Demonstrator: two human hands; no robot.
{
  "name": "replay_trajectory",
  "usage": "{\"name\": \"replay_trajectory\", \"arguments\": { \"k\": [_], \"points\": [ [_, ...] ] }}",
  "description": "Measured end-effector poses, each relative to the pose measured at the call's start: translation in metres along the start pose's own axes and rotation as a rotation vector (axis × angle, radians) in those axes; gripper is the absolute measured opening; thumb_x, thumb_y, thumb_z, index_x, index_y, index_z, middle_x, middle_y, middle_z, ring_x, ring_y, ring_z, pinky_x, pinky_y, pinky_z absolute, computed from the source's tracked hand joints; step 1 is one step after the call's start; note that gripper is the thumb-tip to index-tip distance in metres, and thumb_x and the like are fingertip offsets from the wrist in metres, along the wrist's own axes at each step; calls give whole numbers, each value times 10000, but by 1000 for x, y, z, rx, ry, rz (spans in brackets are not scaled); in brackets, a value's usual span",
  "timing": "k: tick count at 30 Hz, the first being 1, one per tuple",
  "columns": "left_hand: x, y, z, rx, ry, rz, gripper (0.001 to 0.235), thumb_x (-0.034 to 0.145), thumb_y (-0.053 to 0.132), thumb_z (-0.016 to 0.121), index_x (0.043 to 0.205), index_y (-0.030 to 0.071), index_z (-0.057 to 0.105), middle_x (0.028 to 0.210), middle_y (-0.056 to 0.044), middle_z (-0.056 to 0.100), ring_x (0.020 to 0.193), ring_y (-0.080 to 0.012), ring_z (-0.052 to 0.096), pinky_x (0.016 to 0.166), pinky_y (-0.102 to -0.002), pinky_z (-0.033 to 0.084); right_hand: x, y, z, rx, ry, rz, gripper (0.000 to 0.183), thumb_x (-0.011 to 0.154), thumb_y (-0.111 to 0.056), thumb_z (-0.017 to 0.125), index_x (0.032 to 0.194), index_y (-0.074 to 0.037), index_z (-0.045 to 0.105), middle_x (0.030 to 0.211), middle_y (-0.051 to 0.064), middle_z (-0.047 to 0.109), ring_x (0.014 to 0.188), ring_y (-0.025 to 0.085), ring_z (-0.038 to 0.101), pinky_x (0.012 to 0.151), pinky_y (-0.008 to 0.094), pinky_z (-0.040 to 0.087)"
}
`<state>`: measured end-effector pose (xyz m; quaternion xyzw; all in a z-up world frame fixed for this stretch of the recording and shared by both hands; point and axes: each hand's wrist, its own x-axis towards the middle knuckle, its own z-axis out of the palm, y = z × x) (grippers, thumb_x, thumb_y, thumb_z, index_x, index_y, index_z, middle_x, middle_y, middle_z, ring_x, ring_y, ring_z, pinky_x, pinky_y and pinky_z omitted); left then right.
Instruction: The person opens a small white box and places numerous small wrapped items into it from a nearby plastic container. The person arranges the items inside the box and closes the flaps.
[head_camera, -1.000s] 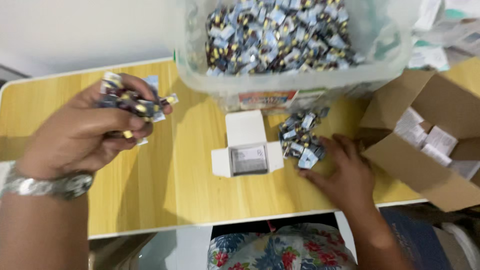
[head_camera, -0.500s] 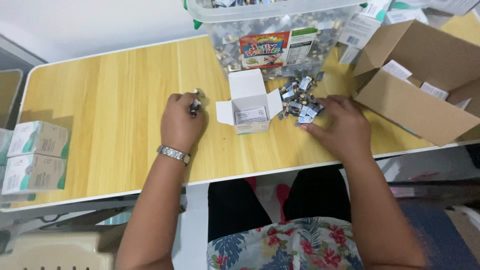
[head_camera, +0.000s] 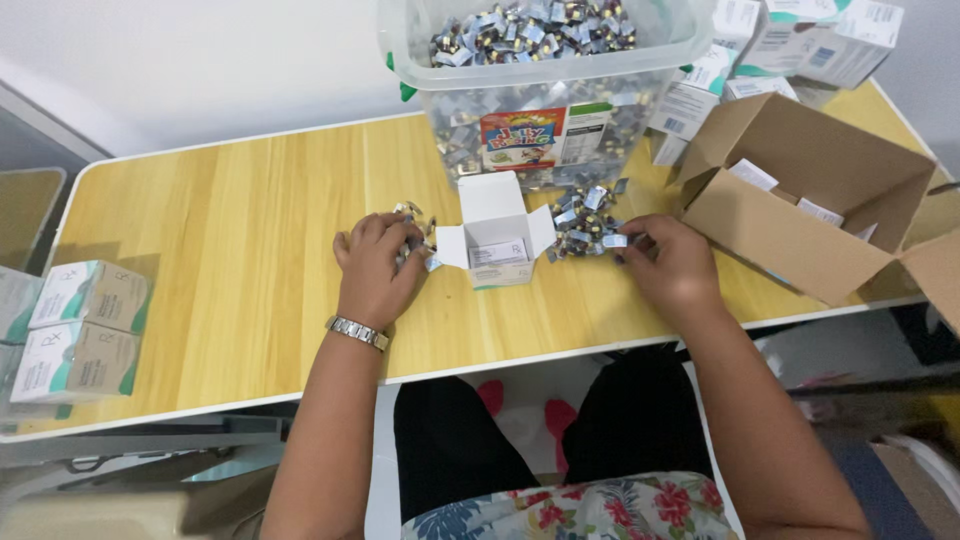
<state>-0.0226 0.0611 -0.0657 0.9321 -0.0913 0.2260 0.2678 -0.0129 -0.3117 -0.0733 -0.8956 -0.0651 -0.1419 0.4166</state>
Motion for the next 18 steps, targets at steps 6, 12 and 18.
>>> {"name": "replay_trajectory", "arguments": {
  "k": [6,12,18],
  "points": [
    [-5,-19,-5,-182,96,-21,341,958,154,531,1255,107,691,1368,-125,628,1368,-421,459,1110,-685,134,13,11,11,97,-52,-4,176,893,-54,746,1067,-26,753,916,38,739,763,122,669,703,276,535],
    [-2,-28,-24,-224,223,-143,231,876,75,660,1092,84,740,1116,-137,688,1094,-341,651,974,-434,506,17,-17,17,348,65,-134,177,1007,-41,641,1171,0,691,1016,31,643,793,99,621,713,232,521],
    [1,-7,-38,-14,79,-273,277,684,207,882,912,77,791,934,-119,696,882,-304,672,819,-446,505,62,-90,9,367,23,-502,136,990,-82,701,1114,-31,728,1012,46,651,839,117,631,736,258,516]
  ]
}}
